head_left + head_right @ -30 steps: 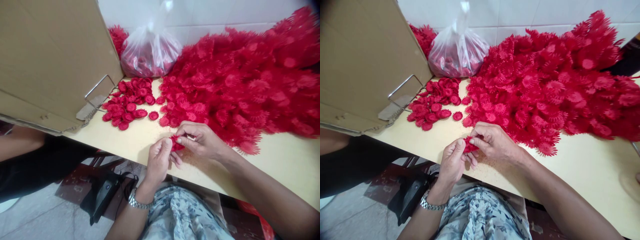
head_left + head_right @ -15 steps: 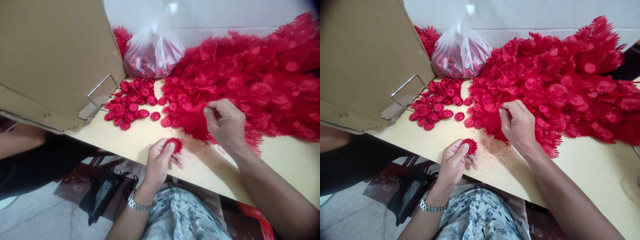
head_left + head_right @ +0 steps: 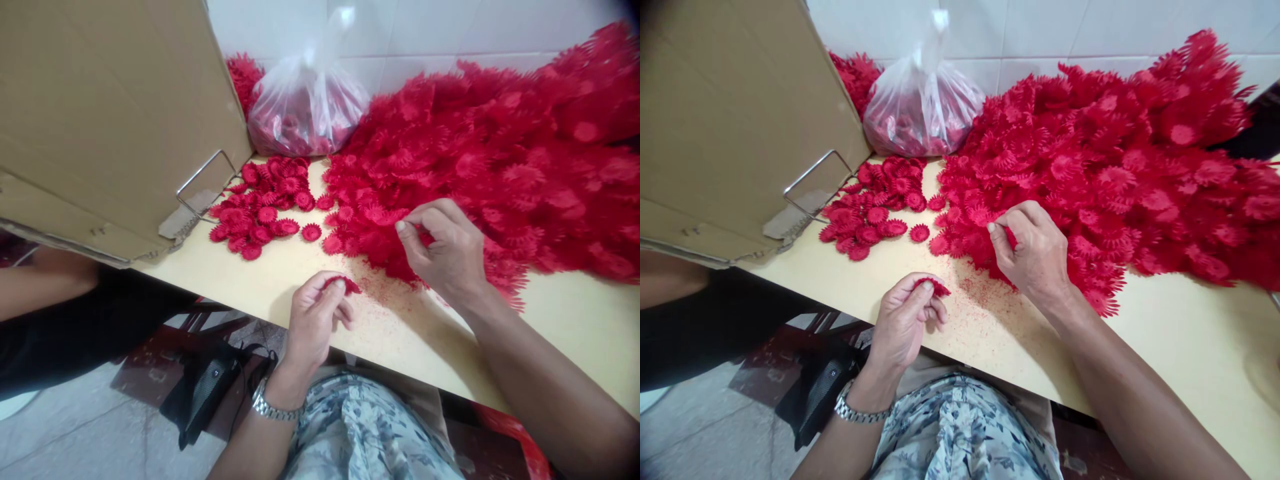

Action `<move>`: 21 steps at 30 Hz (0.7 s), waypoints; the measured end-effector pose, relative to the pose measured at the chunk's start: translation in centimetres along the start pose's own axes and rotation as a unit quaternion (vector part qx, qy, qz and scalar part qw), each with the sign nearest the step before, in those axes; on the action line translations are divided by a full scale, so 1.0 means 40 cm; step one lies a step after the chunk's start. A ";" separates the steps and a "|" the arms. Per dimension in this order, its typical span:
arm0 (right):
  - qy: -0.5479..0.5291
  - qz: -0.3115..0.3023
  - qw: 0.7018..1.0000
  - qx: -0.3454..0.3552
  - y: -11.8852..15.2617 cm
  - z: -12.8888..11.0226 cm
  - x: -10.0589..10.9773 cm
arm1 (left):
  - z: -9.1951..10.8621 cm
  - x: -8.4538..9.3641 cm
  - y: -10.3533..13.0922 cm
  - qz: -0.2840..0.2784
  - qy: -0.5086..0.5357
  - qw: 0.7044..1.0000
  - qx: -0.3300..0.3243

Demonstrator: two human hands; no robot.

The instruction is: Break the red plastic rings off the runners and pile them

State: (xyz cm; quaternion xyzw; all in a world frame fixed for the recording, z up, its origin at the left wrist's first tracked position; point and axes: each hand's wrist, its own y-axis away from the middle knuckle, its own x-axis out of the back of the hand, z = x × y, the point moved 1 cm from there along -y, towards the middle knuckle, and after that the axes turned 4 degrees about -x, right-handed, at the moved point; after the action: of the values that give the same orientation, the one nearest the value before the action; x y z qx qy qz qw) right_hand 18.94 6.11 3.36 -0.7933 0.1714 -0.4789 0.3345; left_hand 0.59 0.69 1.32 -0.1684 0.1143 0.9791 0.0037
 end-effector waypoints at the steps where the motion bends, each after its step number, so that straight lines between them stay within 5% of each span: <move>1: 0.001 0.002 1.000 0.001 -0.001 -0.001 0.001 | 0.001 -0.001 0.000 -0.004 -0.003 1.000 -0.007; 21: -0.151 -0.041 0.987 0.024 0.002 -0.052 0.007 | -0.002 -0.010 -0.004 0.025 -0.034 0.999 -0.021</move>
State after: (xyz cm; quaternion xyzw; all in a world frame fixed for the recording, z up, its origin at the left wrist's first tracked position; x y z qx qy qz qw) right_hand 17.25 5.12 4.12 -0.8546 0.0745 -0.3707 0.3559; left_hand 1.02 0.83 1.34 -0.1319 0.0973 0.9863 -0.0206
